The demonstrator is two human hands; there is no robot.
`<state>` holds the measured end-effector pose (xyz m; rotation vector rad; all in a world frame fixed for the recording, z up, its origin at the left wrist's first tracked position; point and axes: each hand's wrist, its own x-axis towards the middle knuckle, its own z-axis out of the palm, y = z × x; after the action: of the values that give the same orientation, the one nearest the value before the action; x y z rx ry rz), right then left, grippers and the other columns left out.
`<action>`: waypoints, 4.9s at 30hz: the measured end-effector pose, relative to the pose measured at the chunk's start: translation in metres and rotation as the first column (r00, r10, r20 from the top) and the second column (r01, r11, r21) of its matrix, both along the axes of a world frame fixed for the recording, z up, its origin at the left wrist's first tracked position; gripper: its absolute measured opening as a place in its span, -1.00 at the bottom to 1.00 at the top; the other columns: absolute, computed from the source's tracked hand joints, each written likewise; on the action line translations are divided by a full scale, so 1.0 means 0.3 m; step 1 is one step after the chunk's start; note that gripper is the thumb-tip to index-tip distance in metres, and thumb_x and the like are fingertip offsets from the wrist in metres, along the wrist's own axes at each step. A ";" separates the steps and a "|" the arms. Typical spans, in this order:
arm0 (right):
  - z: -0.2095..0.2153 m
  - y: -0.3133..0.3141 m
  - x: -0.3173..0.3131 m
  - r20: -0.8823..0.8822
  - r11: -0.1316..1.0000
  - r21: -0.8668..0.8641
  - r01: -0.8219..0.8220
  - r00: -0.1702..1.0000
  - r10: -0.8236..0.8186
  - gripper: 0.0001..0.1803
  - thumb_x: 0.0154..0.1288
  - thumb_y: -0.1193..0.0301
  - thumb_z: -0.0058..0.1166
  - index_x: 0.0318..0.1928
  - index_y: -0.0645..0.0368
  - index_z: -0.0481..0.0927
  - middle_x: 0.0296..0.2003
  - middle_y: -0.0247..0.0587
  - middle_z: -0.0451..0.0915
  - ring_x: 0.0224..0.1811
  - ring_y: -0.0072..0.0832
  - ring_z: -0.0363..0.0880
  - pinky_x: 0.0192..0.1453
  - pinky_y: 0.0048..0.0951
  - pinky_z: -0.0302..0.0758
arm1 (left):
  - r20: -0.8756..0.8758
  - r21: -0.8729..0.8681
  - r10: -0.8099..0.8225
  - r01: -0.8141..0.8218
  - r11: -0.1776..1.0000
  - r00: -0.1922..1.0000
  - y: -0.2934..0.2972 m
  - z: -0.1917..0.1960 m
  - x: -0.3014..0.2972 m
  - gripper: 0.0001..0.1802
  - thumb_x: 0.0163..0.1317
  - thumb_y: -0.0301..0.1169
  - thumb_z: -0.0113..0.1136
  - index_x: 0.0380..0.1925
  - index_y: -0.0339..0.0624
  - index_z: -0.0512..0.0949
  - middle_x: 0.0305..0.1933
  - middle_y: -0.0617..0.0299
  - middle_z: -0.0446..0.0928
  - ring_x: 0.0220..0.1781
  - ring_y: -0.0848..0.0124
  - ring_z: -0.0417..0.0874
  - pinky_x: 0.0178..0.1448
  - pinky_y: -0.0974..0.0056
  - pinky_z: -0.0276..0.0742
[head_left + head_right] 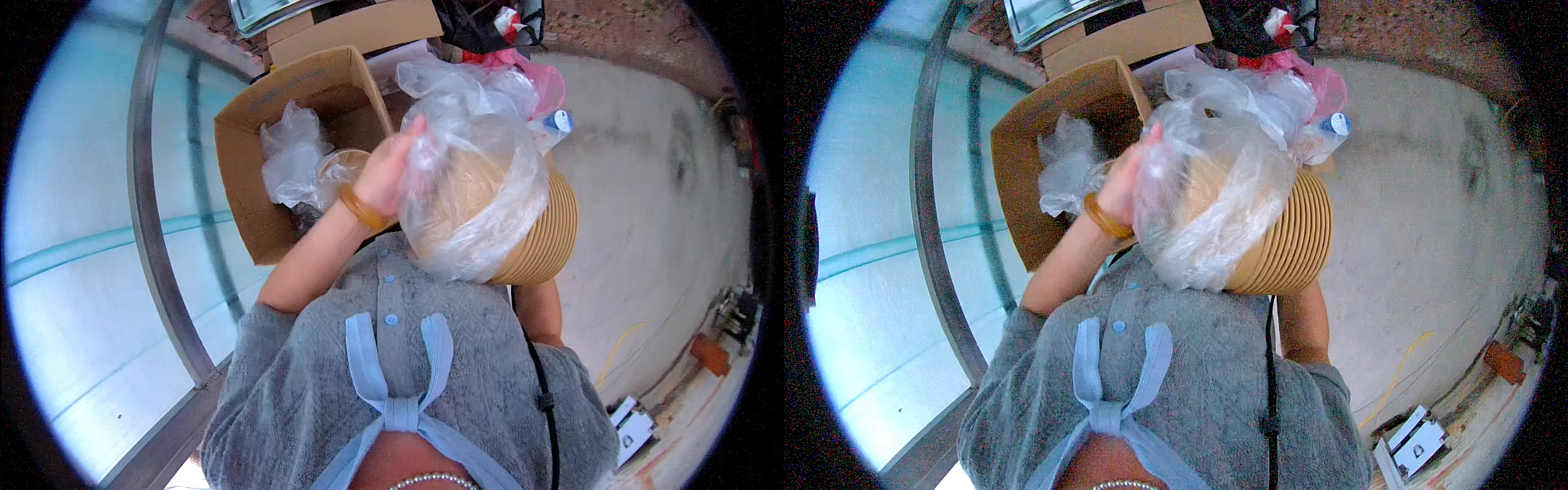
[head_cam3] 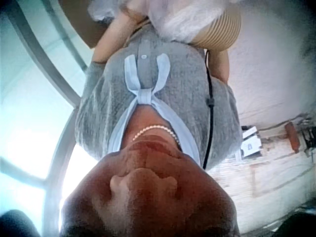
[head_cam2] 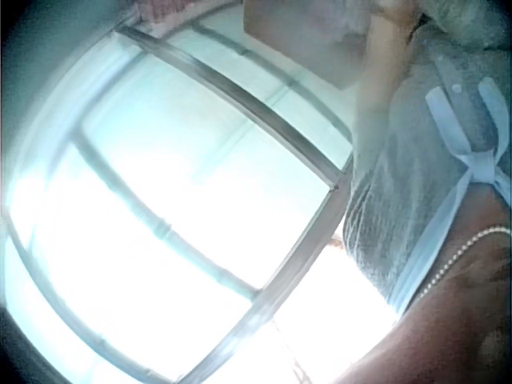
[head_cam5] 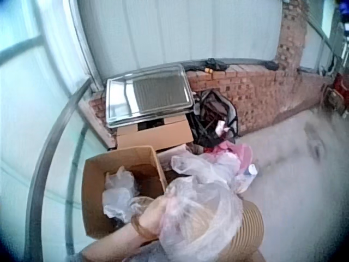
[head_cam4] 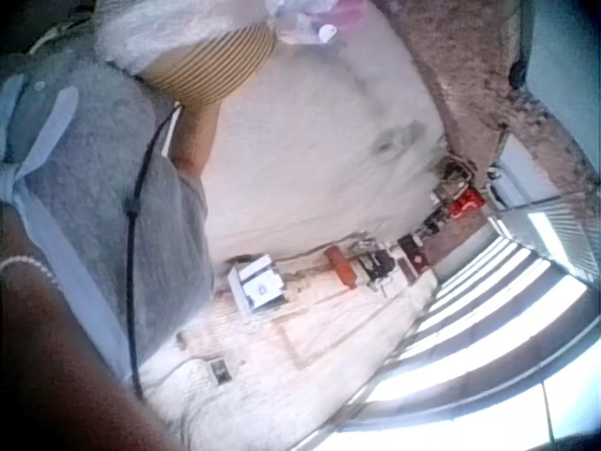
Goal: The person unpacks a cardboard box containing various items wrapped in plastic, including stacks of paper plates and paper cups. They remove the items, inspect them, and place them back into the box.
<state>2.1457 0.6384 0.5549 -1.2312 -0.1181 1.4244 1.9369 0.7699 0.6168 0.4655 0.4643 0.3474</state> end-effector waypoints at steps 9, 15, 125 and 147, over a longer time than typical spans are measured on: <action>-0.299 -0.105 0.031 -0.257 0.963 -0.095 0.253 0.928 -0.269 -0.60 0.23 0.41 0.06 0.07 0.28 0.40 0.03 -0.20 0.47 0.01 -0.42 0.47 0.06 -0.36 0.43 | -0.019 0.142 0.400 -0.394 0.908 0.916 0.572 0.111 0.144 -0.68 0.30 -0.14 0.00 -0.55 -0.06 0.49 -0.50 0.25 0.54 -0.41 0.30 0.57 -0.18 0.16 0.54; -0.378 -0.210 0.095 -0.279 0.934 -0.159 0.321 0.893 -0.355 -0.59 0.24 0.40 0.05 0.08 0.28 0.39 0.03 -0.19 0.47 0.02 -0.41 0.47 0.07 -0.35 0.43 | -0.145 0.392 0.520 -0.434 0.811 0.842 0.865 -0.041 0.224 -0.42 0.18 0.15 -0.03 -0.11 -0.13 0.45 -0.05 0.02 0.52 -0.06 0.22 0.58 -0.03 0.05 0.50; 0.018 -0.099 -0.338 -0.050 0.988 0.118 -0.104 0.993 0.110 -0.56 0.37 0.30 -0.14 0.18 0.24 0.31 0.00 -0.15 0.50 -0.03 -0.42 0.53 0.01 -0.40 0.51 | 0.071 0.778 0.207 0.076 -0.623 0.976 -0.139 0.531 -0.559 -0.53 0.11 -0.03 -0.09 -0.48 -0.23 0.60 -0.24 0.01 0.57 -0.12 0.06 0.51 -0.02 0.06 0.38; 0.023 -0.118 -0.313 -0.051 0.991 0.107 -0.081 0.995 0.087 -0.53 0.37 0.29 -0.16 0.22 0.22 0.27 0.04 -0.13 0.48 0.00 -0.41 0.53 0.04 -0.39 0.52 | 0.049 0.726 0.149 0.067 -0.685 0.988 -0.091 0.556 -0.508 -0.46 0.02 0.03 -0.01 -0.37 -0.28 0.62 -0.34 0.04 0.55 -0.20 0.12 0.52 -0.06 0.12 0.40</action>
<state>2.0517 0.6031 0.5617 -1.1107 -0.2067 1.5052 1.7846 0.7426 0.7835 2.7267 0.0007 0.8966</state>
